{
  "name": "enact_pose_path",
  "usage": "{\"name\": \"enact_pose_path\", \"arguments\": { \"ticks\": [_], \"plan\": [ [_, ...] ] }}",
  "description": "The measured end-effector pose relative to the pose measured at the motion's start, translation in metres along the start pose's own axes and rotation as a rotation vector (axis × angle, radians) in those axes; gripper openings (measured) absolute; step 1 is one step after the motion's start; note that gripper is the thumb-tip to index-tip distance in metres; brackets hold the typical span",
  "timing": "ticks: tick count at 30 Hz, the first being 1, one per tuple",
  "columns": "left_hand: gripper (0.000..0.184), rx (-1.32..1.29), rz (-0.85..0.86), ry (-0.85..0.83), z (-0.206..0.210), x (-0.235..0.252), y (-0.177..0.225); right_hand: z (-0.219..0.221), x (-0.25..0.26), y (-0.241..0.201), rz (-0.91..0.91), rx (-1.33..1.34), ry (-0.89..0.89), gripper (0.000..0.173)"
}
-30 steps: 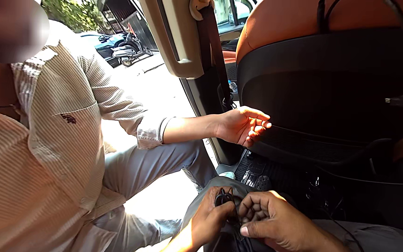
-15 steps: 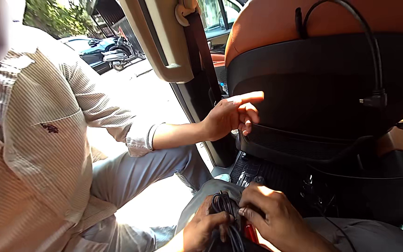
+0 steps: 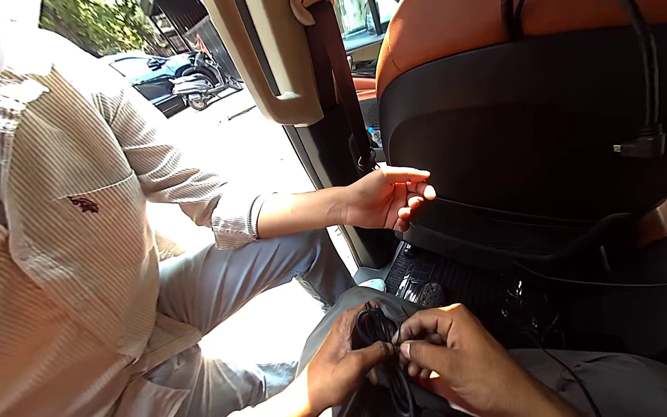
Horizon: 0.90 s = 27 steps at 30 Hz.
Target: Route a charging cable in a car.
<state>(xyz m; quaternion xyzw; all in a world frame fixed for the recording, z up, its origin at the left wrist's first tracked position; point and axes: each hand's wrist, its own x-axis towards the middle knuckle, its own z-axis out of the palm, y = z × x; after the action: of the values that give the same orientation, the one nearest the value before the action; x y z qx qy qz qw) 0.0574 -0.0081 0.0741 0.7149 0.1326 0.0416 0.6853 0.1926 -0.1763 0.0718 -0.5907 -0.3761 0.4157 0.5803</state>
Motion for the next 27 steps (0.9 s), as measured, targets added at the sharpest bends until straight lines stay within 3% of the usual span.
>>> {"name": "enact_pose_path", "arguments": {
  "ticks": [4,6,10,16,23,25,27],
  "plan": [
    [0.010,-0.300,-0.100,-0.101,-0.006,0.008,-0.008,-0.012,0.012,0.021,-0.565,-0.190,-0.036,0.013],
    [0.010,-0.391,-0.128,-0.166,-0.008,0.007,-0.012,-0.011,0.016,0.027,-0.646,-0.179,-0.031,0.013],
    [0.009,-0.368,-0.100,-0.211,-0.011,0.011,-0.014,-0.010,0.019,0.029,-0.665,-0.158,0.011,0.015],
    [0.011,-0.364,-0.236,-0.059,-0.001,0.010,-0.004,-0.010,0.016,0.022,-0.748,-0.264,-0.014,0.024],
    [0.016,-0.302,-0.258,-0.006,0.005,0.013,0.001,-0.001,0.014,0.016,-0.863,-0.139,0.071,0.012],
    [0.009,-0.386,-0.208,-0.086,0.002,0.010,0.000,0.000,0.012,0.015,-0.790,-0.014,0.100,0.009],
    [0.024,-0.546,-0.060,-0.349,-0.007,0.013,-0.010,0.002,0.010,0.010,-0.630,0.148,0.155,0.006]
  ]
}}
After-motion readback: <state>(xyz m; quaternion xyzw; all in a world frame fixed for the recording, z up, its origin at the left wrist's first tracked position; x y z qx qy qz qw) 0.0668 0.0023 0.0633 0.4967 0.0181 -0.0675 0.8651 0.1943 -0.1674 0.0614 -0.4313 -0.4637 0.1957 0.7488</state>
